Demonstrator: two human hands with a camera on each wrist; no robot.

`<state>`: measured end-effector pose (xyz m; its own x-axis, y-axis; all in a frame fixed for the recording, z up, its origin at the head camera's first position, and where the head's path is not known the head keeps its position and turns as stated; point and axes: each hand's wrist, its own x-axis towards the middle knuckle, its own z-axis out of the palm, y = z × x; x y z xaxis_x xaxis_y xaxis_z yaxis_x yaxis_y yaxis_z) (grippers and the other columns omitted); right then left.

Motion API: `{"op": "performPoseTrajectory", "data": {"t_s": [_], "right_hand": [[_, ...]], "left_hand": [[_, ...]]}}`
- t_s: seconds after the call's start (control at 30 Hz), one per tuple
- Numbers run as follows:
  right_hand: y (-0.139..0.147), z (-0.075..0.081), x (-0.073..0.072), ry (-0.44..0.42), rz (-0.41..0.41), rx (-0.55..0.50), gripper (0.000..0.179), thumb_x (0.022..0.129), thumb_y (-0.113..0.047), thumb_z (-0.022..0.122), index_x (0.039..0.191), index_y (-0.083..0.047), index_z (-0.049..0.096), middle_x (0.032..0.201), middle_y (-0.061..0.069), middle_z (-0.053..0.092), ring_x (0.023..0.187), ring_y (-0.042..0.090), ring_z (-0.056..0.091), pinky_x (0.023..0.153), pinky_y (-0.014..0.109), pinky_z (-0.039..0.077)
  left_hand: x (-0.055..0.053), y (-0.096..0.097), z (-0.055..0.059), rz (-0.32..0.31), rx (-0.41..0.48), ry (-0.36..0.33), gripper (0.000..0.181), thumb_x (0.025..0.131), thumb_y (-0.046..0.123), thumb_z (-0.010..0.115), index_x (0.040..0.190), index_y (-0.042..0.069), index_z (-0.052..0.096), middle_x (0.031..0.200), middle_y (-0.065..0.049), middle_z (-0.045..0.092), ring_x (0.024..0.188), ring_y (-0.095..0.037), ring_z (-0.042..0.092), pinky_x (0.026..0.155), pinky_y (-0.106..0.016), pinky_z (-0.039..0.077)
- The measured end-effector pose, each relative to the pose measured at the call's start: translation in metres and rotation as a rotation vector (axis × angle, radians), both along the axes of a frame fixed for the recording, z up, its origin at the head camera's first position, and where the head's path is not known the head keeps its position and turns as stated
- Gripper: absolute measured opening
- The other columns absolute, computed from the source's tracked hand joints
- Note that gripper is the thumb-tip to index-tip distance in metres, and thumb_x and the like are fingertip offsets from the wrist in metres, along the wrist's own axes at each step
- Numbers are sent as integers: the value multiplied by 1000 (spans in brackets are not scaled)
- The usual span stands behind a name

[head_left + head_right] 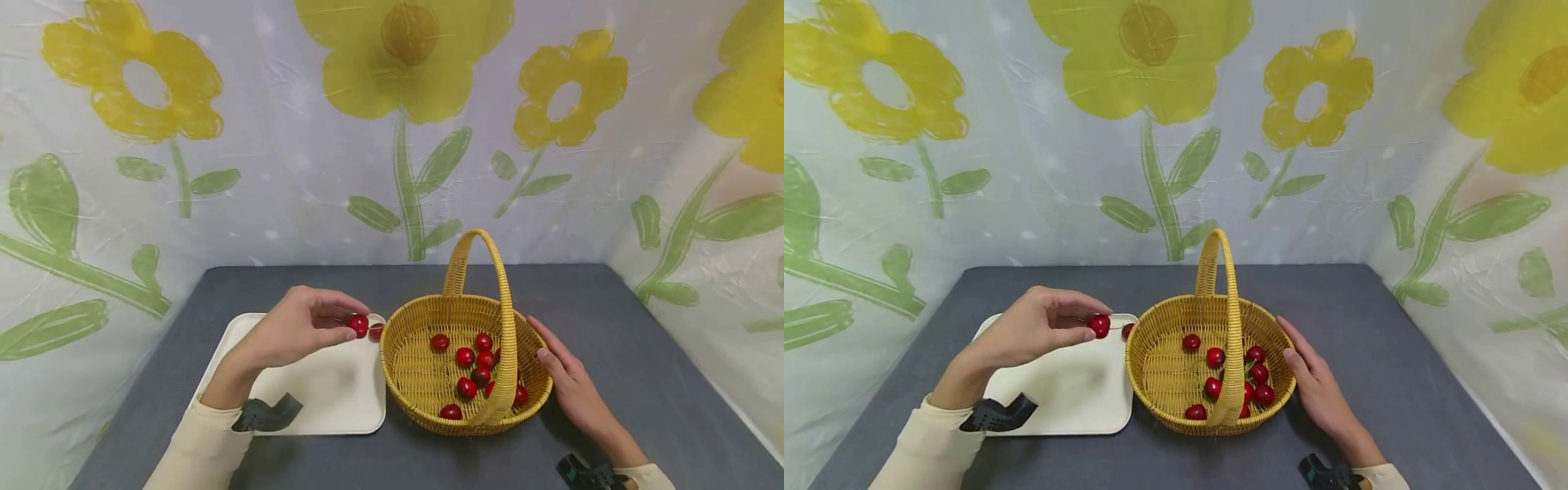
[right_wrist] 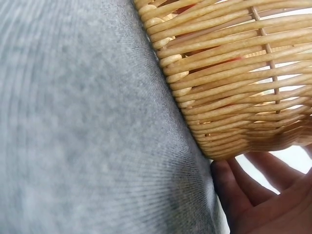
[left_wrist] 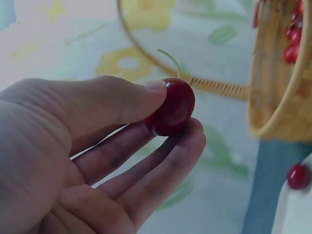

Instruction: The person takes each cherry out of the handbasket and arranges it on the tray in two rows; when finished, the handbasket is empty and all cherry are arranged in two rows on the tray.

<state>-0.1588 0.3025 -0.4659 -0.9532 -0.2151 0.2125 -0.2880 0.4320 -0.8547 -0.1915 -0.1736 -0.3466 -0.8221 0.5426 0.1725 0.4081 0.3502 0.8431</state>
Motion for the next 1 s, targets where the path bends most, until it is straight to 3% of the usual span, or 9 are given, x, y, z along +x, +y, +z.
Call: {"op": "performPoseTrajectory", "data": {"t_s": [0.13, 0.3, 0.63, 0.8, 1.0], "right_hand": [[1, -2, -1, -4, -1, 6, 54, 122, -25, 37, 175, -31, 28, 179, 17, 30, 149, -19, 30, 109, 1, 34], [2, -3, -1, 8, -2, 2, 54, 122, -24, 36, 175, -27, 29, 178, 18, 31, 149, -19, 31, 109, 1, 34], [1, 1, 2, -8, -11, 16, 54, 122, -27, 37, 175, -31, 29, 179, 17, 31, 147, -21, 30, 107, 1, 36], [1, 1, 4, -2, -14, 26, 53, 122, -26, 37, 174, -31, 29, 178, 18, 32, 146, -21, 31, 106, 1, 36], [0, 2, 1, 4, -11, 21, 53, 122, -26, 37, 174, -30, 30, 178, 19, 32, 146, -21, 32, 107, 1, 36]], "left_hand": [[-2, -20, 3, 72, 11, 20, 33, 95, 1, 82, 125, 13, 81, 117, -6, 83, 104, -20, 82, 90, -27, 66], [-8, -27, -3, 119, -27, 15, 31, 96, 2, 82, 125, 10, 81, 117, -7, 82, 104, -22, 82, 91, -27, 65], [-32, -8, -45, 193, -138, 44, 26, 95, 2, 81, 121, 6, 82, 110, -6, 84, 103, -20, 81, 88, -30, 67], [-37, 7, -65, 260, -187, 76, 26, 95, 2, 82, 121, 4, 82, 107, -8, 84, 98, -22, 83, 82, -33, 68], [-44, 18, -79, 343, -212, 119, 26, 92, 0, 82, 119, 2, 82, 106, -9, 84, 102, -26, 82, 83, -39, 67]]}}
